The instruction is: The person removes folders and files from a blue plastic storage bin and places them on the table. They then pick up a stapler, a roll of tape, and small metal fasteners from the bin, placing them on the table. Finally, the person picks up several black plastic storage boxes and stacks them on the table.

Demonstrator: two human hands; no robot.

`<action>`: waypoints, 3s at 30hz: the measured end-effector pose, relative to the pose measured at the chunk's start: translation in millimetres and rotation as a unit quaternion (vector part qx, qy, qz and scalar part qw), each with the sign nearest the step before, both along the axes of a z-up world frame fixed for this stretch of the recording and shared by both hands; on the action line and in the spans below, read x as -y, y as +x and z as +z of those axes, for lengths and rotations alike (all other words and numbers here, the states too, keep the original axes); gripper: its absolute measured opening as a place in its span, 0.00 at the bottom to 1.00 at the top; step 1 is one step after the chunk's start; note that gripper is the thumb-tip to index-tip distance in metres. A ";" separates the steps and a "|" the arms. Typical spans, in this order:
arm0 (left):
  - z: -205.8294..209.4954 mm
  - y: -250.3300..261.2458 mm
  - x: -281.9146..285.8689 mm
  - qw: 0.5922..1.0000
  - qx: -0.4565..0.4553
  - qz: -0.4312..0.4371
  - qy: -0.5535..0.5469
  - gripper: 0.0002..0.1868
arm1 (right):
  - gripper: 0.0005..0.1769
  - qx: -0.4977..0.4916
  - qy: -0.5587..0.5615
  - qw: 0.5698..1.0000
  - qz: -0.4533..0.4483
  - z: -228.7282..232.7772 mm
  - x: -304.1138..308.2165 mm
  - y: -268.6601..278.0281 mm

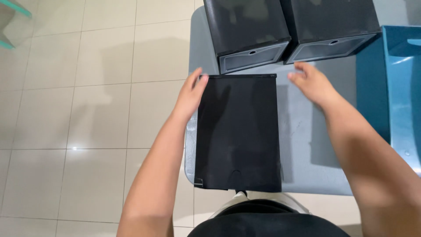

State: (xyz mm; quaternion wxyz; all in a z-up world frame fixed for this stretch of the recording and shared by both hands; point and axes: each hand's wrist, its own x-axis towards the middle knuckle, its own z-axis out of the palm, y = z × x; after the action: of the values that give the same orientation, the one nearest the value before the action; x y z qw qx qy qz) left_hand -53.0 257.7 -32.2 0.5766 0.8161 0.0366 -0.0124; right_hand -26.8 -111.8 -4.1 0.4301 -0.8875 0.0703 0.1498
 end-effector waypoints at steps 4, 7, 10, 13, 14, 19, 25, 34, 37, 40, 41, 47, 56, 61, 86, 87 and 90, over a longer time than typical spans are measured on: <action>-12.4 89.5 29.0 0.995 -0.064 0.035 -0.073 0.39 | 0.37 0.053 0.085 0.994 -0.034 -58.1 7.0 72.6; -44.8 139.7 33.6 0.996 -0.080 0.049 -0.010 0.41 | 0.39 0.071 0.109 0.990 -0.059 -67.8 -0.6 98.4; -88.4 180.0 19.4 0.984 -0.125 0.063 0.111 0.44 | 0.40 0.044 0.119 0.989 -0.082 -69.0 -15.9 108.9; -81.9 182.4 29.6 0.972 -0.194 0.060 0.115 0.42 | 0.42 0.033 0.164 0.983 -0.082 -82.9 -12.2 115.2; -80.4 181.6 30.9 0.975 -0.193 0.051 0.096 0.39 | 0.42 0.038 0.190 0.979 -0.065 -88.6 -12.6 119.2; -37.5 165.3 38.2 0.973 -0.213 0.093 -0.002 0.29 | 0.40 0.052 0.271 0.961 -0.028 -86.4 -21.0 118.4; 17.9 161.8 15.2 0.996 0.065 0.046 -0.044 0.23 | 0.37 0.116 0.352 0.929 -0.002 -31.4 -26.2 103.9; 171.3 -9.9 26.7 0.990 0.077 0.049 0.111 0.28 | 0.35 0.208 0.192 0.958 0.038 111.5 -10.9 -46.3; 170.1 -69.1 29.0 0.984 0.111 0.045 0.129 0.31 | 0.34 0.232 0.179 0.955 0.048 120.3 -5.3 -100.4; 164.4 -118.4 30.4 0.983 0.135 0.019 0.119 0.28 | 0.32 0.230 0.129 0.964 0.032 115.1 0.7 -142.5; 163.2 -131.1 30.8 0.990 0.092 0.020 0.101 0.28 | 0.32 0.218 0.110 0.969 0.024 112.3 0.7 -153.0; 144.6 -193.2 26.0 0.993 0.047 0.015 0.105 0.26 | 0.31 0.165 0.060 0.985 0.005 104.8 -0.2 -209.8; 102.7 -245.2 11.9 0.998 0.000 0.006 0.058 0.38 | 0.37 0.114 0.147 0.982 0.030 24.7 17.0 -259.9; 33.5 -251.3 -4.7 0.977 -0.113 0.016 -0.179 0.53 | 0.48 0.079 0.227 0.969 0.062 -23.3 34.0 -270.1; -74.5 -195.3 10.0 0.949 -0.133 0.058 -0.281 0.44 | 0.44 -0.024 0.260 0.964 0.049 -59.4 31.2 -179.8; -92.6 -197.4 -0.7 0.960 -0.053 0.021 -0.273 0.41 | 0.46 0.023 0.185 0.977 0.103 -68.7 32.8 -179.5; -76.0 -198.3 -0.2 0.993 0.037 -0.078 -0.081 0.38 | 0.59 0.077 -0.001 0.986 0.147 -45.5 14.8 -170.6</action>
State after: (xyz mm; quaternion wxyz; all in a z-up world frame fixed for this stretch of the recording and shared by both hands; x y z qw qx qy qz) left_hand -251.3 257.9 -108.2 0.6390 0.7670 -0.0492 -0.0303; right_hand -197.4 -126.6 -49.6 0.4066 -0.8975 -0.0940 0.1427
